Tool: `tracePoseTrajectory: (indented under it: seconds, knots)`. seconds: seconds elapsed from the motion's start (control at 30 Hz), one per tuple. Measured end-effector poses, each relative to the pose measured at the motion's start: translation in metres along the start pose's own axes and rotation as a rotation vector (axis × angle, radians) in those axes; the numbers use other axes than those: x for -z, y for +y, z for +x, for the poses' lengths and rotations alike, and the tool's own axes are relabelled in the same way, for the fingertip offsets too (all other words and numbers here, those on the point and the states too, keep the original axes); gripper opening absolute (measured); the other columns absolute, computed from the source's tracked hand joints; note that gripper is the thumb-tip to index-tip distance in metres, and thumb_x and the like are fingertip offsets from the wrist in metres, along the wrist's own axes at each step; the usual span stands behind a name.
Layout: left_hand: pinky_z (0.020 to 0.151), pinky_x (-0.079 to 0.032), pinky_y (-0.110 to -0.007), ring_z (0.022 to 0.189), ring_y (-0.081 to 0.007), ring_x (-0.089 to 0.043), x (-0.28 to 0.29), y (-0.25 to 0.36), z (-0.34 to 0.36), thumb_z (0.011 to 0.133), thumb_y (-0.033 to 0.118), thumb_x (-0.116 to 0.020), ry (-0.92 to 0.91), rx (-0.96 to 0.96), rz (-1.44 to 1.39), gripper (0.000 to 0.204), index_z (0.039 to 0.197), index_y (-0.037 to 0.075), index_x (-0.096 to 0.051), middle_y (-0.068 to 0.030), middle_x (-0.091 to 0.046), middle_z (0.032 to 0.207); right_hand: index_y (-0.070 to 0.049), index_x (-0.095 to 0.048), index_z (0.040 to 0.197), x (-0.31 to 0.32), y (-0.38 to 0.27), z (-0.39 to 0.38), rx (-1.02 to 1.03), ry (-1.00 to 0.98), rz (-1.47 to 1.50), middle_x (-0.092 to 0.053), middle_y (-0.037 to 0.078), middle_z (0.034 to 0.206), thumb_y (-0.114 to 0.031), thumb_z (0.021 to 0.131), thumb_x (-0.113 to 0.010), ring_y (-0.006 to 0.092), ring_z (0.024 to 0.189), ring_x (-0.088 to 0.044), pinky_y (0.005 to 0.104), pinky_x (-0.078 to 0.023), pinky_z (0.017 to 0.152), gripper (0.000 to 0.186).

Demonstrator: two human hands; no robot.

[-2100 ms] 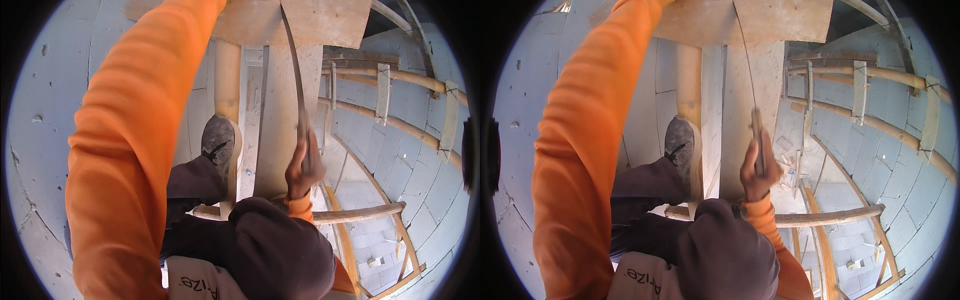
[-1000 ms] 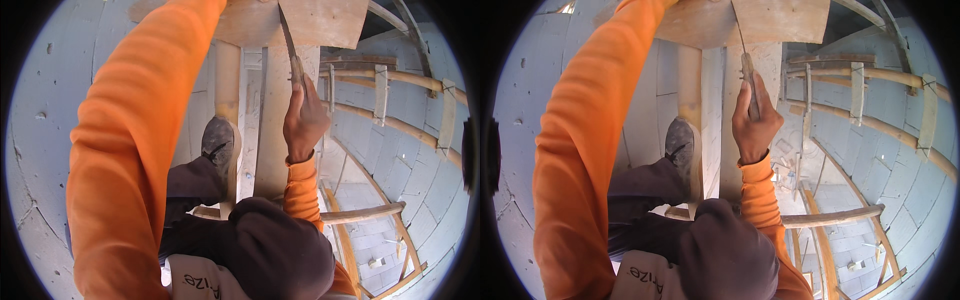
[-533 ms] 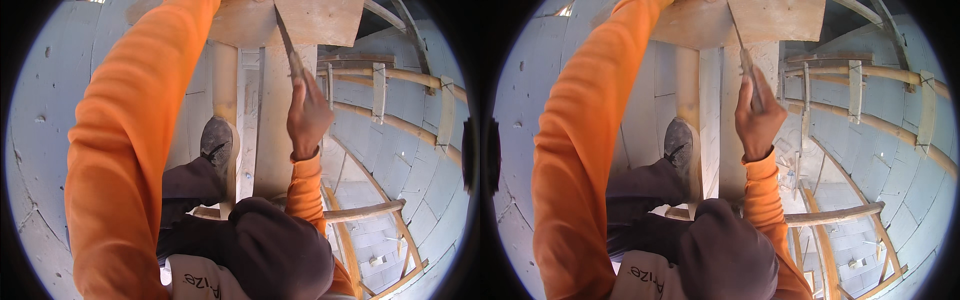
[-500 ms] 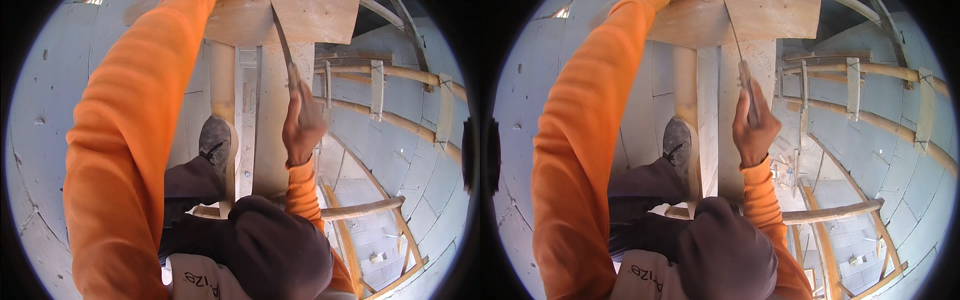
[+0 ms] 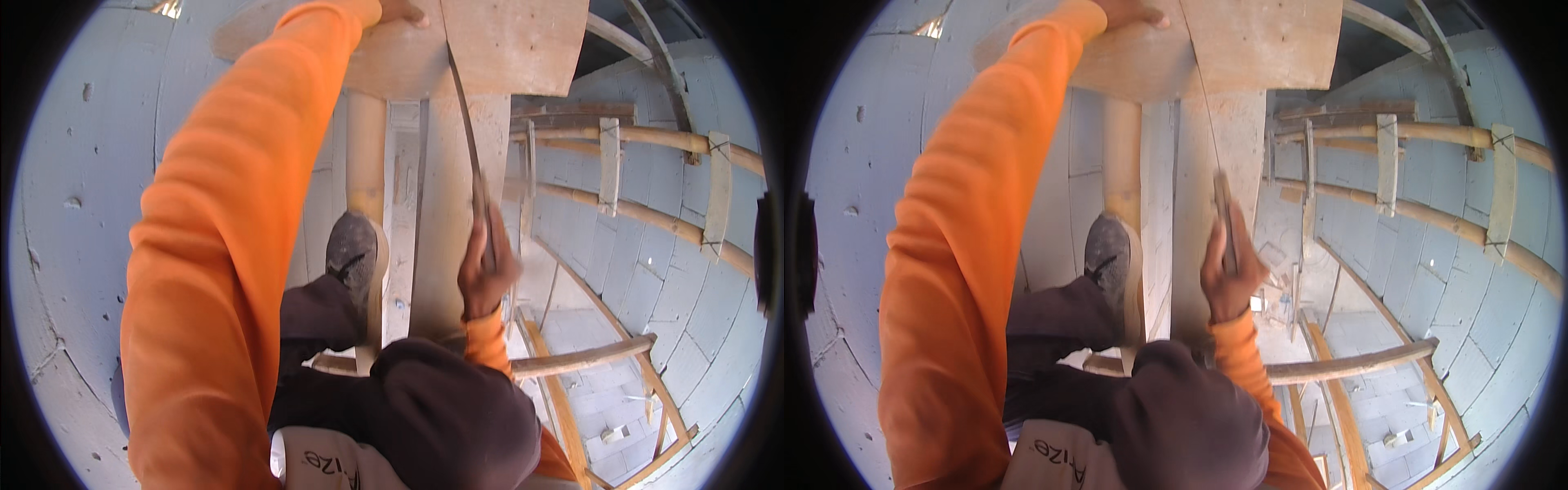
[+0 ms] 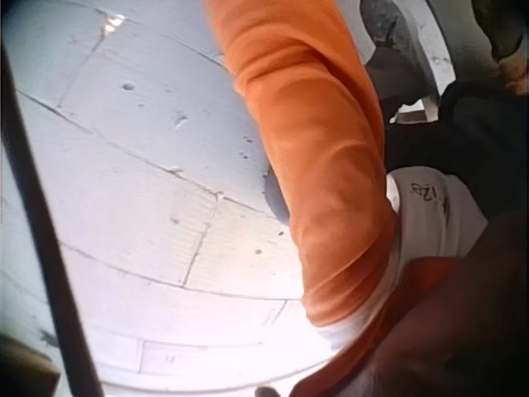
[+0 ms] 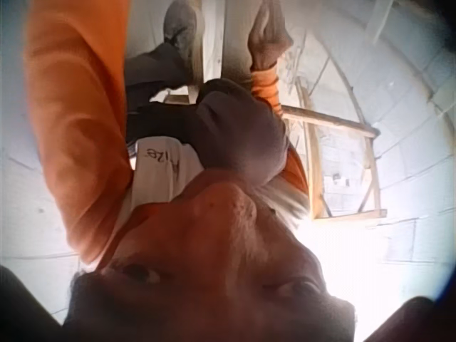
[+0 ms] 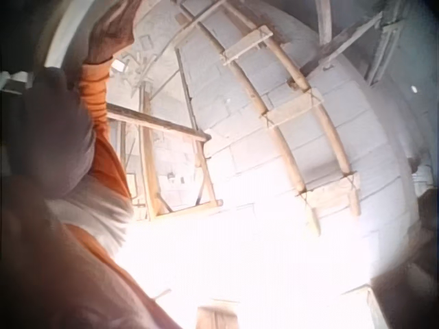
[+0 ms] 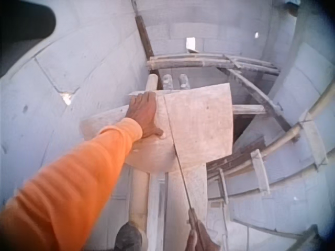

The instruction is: The person uses a handsaw to cut through a piece of plywood resting on a support, then picks up the cut piece.

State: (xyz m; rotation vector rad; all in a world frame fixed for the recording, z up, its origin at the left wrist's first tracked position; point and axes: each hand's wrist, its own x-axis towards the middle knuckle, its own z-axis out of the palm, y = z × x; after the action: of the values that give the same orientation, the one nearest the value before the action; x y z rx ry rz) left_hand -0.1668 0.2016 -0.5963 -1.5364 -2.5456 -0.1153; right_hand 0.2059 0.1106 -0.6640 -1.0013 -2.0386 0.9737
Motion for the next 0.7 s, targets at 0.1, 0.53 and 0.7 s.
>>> tracePoseTrajectory:
  seconds: [0.1, 0.53, 0.7]
  knots:
    - [0.110, -0.036, -0.050, 0.129, -0.0398, -0.050, 0.016, 0.009, 0.015, 0.054, 0.039, -0.099, -0.012, -0.001, -0.007, 0.106, 0.132, -0.006, -0.044, -0.0243, -0.055, 0.134, 0.013, -0.065, 0.127, 0.068, 0.010, -0.083, -0.109, -0.054, -0.094, -0.076, 0.025, 0.104, 0.003, 0.092, -0.065, 0.0235, 0.078, -0.079, 0.0283, -0.059, 0.066, 0.036]
    - [0.110, -0.036, -0.051, 0.130, -0.0381, -0.050, 0.016, 0.006, 0.021, 0.053, 0.039, -0.099, 0.019, 0.014, -0.004, 0.103, 0.130, -0.003, -0.046, -0.0223, -0.056, 0.130, 0.015, -0.064, 0.126, 0.068, 0.001, -0.069, -0.225, -0.075, 0.036, -0.074, 0.029, 0.110, 0.000, 0.098, -0.060, 0.0296, 0.100, -0.076, 0.0323, -0.059, 0.084, 0.032]
    - [0.110, -0.036, -0.051, 0.129, -0.0388, -0.050, 0.017, 0.020, 0.015, 0.053, 0.039, -0.099, 0.026, -0.001, -0.003, 0.103, 0.130, -0.003, -0.046, -0.0226, -0.057, 0.130, 0.010, -0.067, 0.126, 0.035, -0.003, -0.018, -0.098, -0.020, -0.060, -0.078, 0.022, 0.098, -0.004, 0.096, -0.067, 0.0177, 0.065, -0.073, 0.0279, -0.056, 0.061, 0.033]
